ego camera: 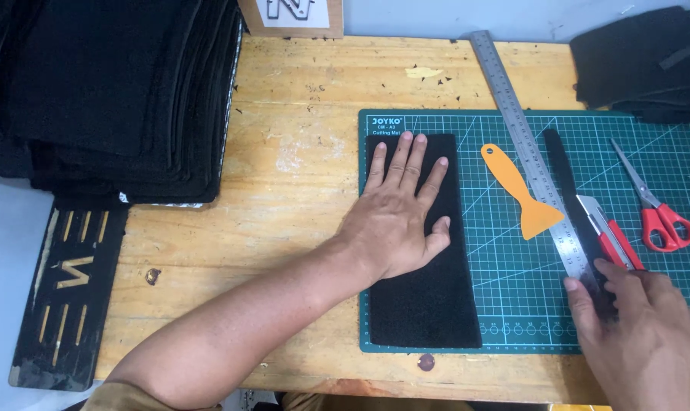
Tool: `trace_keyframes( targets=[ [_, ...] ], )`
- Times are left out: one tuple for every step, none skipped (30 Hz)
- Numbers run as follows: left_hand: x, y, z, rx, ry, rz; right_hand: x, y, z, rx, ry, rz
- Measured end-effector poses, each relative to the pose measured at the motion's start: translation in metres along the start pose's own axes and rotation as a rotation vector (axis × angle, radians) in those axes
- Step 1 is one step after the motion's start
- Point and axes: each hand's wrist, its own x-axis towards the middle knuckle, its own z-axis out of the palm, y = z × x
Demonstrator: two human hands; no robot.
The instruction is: Measuring and cutting a piece of black fabric using a ruler, utility knife, and scissors
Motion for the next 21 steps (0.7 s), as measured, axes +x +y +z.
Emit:
trace_keyframes(
  targets=[
    [-0.001, 0.000, 0.001, 0.000, -0.001, 0.001, 0.001, -0.001, 0.000, 0.000, -0.001, 0.001],
    [0.000, 0.000, 0.002, -0.002, 0.017, 0.002, 0.002, -0.001, 0.001, 0.071, -0.061, 0.045],
    [0.000, 0.000, 0.003, -0.005, 0.035, 0.003, 0.004, -0.002, 0.001, 0.142, -0.121, 0.089],
    [0.000, 0.000, 0.003, -0.006, 0.036, 0.002, 0.002, 0.001, 0.005, 0.141, -0.121, 0.088],
    [0.000, 0.000, 0.002, -0.006, 0.026, 0.000, 0.001, 0.003, 0.009, 0.143, -0.110, 0.090],
    [-0.001, 0.000, 0.002, -0.006, 0.016, -0.003, -0.001, 0.004, 0.014, 0.146, -0.099, 0.093],
    [-0.001, 0.000, 0.000, -0.006, 0.016, -0.005, 0.001, 0.004, 0.008, 0.146, -0.099, 0.091],
    [-0.001, 0.000, -0.002, -0.008, -0.005, -0.005, 0.003, 0.003, 0.002, 0.137, -0.127, 0.086],
    [0.000, 0.000, -0.004, -0.009, -0.027, -0.004, 0.005, 0.002, -0.003, 0.129, -0.155, 0.081],
    [-0.001, 0.000, -0.004, -0.009, -0.027, -0.005, 0.006, 0.002, -0.003, 0.129, -0.155, 0.081],
    [-0.001, 0.000, -0.004, -0.015, -0.026, -0.003, 0.008, 0.002, -0.003, 0.137, -0.205, 0.102],
    [-0.001, 0.000, -0.004, -0.020, -0.023, 0.001, 0.009, 0.003, -0.003, 0.143, -0.254, 0.126],
    [0.000, 0.000, -0.003, -0.020, -0.023, 0.003, 0.010, 0.003, -0.001, 0.143, -0.253, 0.128],
    [0.000, 0.000, -0.002, -0.013, -0.015, 0.001, 0.010, 0.004, 0.000, 0.168, -0.280, 0.149],
    [0.000, 0.000, 0.000, -0.005, -0.007, -0.001, 0.010, 0.004, 0.001, 0.193, -0.307, 0.170],
    [0.000, 0.000, -0.001, -0.005, -0.005, -0.002, 0.010, 0.004, 0.003, 0.193, -0.305, 0.169],
    [0.000, 0.000, -0.002, -0.005, -0.013, 0.000, 0.009, 0.005, 0.006, 0.219, -0.321, 0.202],
    [-0.001, 0.000, -0.003, -0.006, -0.020, 0.001, 0.008, 0.005, 0.008, 0.245, -0.336, 0.235],
    [-0.001, 0.000, -0.002, -0.006, -0.018, 0.001, 0.009, 0.002, 0.001, 0.245, -0.333, 0.235],
    [-0.001, 0.000, -0.003, 0.003, -0.012, 0.004, 0.011, -0.001, -0.005, 0.277, -0.330, 0.261],
    [-0.001, 0.000, -0.003, 0.011, -0.006, 0.006, 0.013, -0.004, -0.011, 0.309, -0.327, 0.286]
  ],
)
